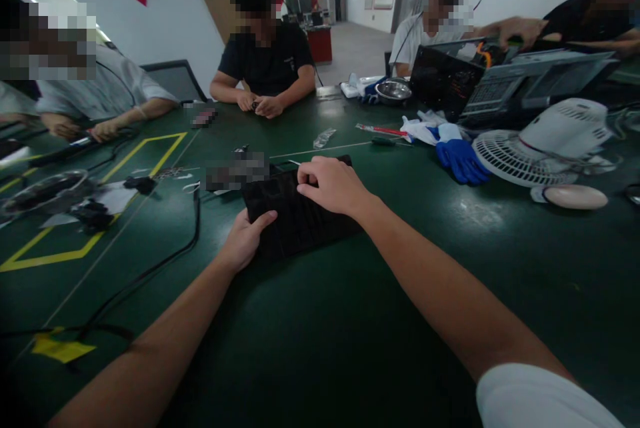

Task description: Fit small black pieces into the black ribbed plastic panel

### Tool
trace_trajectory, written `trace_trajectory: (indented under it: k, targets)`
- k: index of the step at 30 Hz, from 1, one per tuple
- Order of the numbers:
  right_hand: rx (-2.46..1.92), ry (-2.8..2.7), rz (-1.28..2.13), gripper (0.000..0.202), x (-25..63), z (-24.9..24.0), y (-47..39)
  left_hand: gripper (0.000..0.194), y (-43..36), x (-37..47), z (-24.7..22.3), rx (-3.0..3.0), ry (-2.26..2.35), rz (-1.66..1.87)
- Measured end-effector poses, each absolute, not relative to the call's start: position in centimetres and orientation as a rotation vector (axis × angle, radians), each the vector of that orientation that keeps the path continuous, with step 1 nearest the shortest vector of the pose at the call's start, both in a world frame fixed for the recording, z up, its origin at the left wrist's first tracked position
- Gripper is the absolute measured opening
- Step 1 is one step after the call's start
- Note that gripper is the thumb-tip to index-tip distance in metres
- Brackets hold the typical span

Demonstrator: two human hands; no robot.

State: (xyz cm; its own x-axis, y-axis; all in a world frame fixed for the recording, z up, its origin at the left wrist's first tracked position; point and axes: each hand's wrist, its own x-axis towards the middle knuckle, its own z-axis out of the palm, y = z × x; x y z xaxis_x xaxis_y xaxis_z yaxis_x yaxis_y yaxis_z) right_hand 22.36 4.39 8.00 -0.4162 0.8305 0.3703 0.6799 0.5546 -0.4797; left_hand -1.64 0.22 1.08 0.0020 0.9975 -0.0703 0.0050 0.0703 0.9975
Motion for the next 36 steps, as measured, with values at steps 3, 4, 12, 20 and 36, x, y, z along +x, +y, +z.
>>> trace_trajectory:
  k: [3,4,12,20,36]
  targets:
    - [-1.174,-2.215,0.384,0.006,22.6,8.0,4.6,0.053,0.2,-1.6,1.2,1.162,1.238,1.143]
    - [-1.155,-2.216,0.403,0.004,22.7,8.0,4.7,0.052,0.2,-1.6,1.2,1.166,1.236,1.143]
    - [-1.079,-2.241,0.511,0.011,23.2,8.3,5.0,0.049,0.2,-1.6,1.4,1.172,1.225,1.155]
    - [-1.075,-2.276,0.522,0.017,23.4,8.3,5.0,0.051,0.3,-1.7,1.3,1.149,1.239,1.145]
    - [-1.246,-2.219,0.353,0.011,22.2,8.3,4.1,0.052,0.3,-1.7,1.1,1.142,1.236,1.167]
